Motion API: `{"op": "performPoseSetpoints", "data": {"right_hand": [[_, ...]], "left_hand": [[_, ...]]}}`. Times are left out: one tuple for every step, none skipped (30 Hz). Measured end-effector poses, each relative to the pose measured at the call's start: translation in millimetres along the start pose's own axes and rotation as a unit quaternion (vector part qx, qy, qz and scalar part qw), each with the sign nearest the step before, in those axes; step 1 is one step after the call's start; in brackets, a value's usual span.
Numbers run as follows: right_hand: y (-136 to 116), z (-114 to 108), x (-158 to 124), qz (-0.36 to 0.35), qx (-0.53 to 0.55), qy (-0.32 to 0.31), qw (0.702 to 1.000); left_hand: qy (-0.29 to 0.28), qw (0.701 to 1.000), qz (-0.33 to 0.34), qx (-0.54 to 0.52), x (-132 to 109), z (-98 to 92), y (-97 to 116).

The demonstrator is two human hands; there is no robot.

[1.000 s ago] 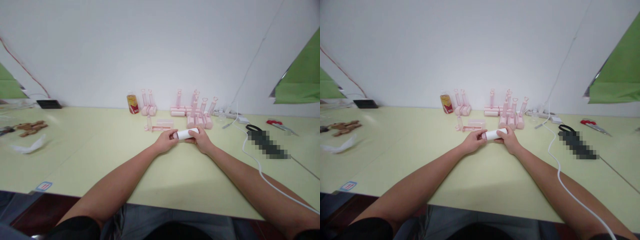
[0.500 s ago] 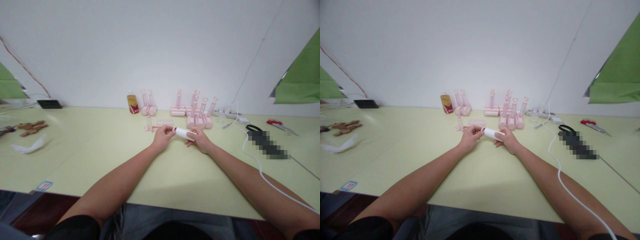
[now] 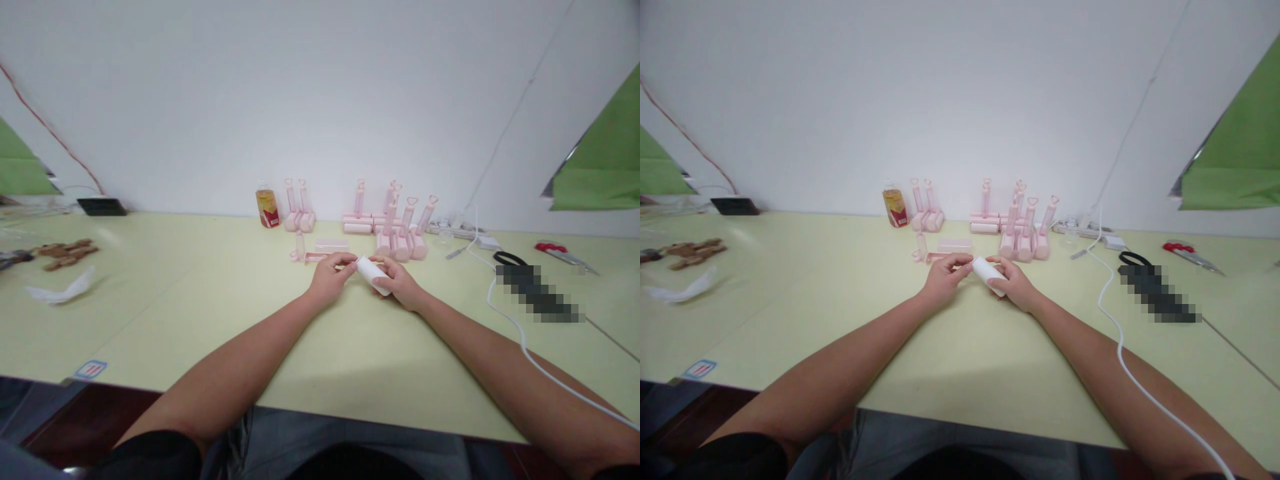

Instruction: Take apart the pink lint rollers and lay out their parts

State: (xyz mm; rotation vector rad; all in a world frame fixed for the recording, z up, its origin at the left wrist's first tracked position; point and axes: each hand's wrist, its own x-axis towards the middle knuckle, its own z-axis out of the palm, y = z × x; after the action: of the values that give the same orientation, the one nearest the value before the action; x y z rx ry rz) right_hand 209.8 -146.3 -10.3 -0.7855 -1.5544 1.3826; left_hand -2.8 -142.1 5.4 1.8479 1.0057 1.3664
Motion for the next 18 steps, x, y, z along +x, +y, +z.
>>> {"op": "performPoseSetpoints", "data": {"right_hand": [[0.4,0.2,0.0,-0.002,-0.001,0.002,1.000],[0.7,0.5,0.1,-0.003,-0.002,0.005,1.000],[0.7,0.8,0.1,-0.003,-0.002,0.007,1.000],[0.5,1.2,0.1,-0.002,-0.002,0.010,1.000],[0.2,1.6,0.1,-0.001,0.000,0.012,1.000],[-0.3,2.0,0.0,0.001,0.002,0.013,1.000],[-0.7,2.5,-0.1,0.002,0.004,0.014,1.000],[-1.1,2.8,-0.2,0.002,0.006,0.014,1.000],[-1.3,3.0,-0.2,0.002,0.007,0.016,1.000],[-1.5,3.1,-0.2,0.002,0.008,0.018,1.000],[-1.5,3.1,-0.1,0.002,0.008,0.021,1.000],[-1.4,3.0,0.0,0.004,0.009,0.025,1.000],[-1.2,2.9,0.2,0.005,0.010,0.029,1.000],[-1.0,2.7,0.4,0.007,0.011,0.034,0.999],[-0.7,2.5,0.6,0.007,0.013,0.037,0.999],[-0.5,2.3,0.7,0.007,0.015,0.038,0.999],[-0.2,2.2,0.7,0.006,0.016,0.039,0.999],[0.0,2.1,0.5,0.006,0.015,0.039,0.999]], "left_hand": [[-0.002,1.000,0.000,0.003,-0.3,0.2,0.3],[-0.004,1.000,-0.002,0.007,-0.6,0.4,0.6],[-0.007,1.000,-0.006,0.010,-1.0,0.5,1.1],[-0.010,1.000,-0.010,0.012,-1.5,0.6,1.8],[-0.011,1.000,-0.014,0.012,-2.1,0.8,2.6],[-0.011,1.000,-0.017,0.009,-2.9,1.0,3.6],[-0.008,1.000,-0.017,0.006,-3.7,1.2,4.8],[-0.003,1.000,-0.015,0.005,-4.4,1.3,6.1],[0.006,1.000,-0.011,0.005,-5.0,1.4,7.5],[0.019,1.000,-0.006,0.009,-5.5,1.4,8.8],[0.036,0.999,-0.002,0.017,-5.7,1.3,10.2],[0.056,0.998,0.002,0.027,-5.7,1.1,11.5],[0.077,0.996,0.005,0.038,-5.6,0.9,12.7],[0.098,0.994,0.007,0.048,-5.4,0.8,13.9],[0.119,0.991,0.009,0.057,-5.3,0.9,15.0],[0.139,0.988,0.010,0.064,-5.5,1.2,16.0],[0.150,0.986,0.008,0.071,-5.9,2.0,17.1],[0.141,0.987,0.003,0.075,-6.7,3.0,18.1]]}}
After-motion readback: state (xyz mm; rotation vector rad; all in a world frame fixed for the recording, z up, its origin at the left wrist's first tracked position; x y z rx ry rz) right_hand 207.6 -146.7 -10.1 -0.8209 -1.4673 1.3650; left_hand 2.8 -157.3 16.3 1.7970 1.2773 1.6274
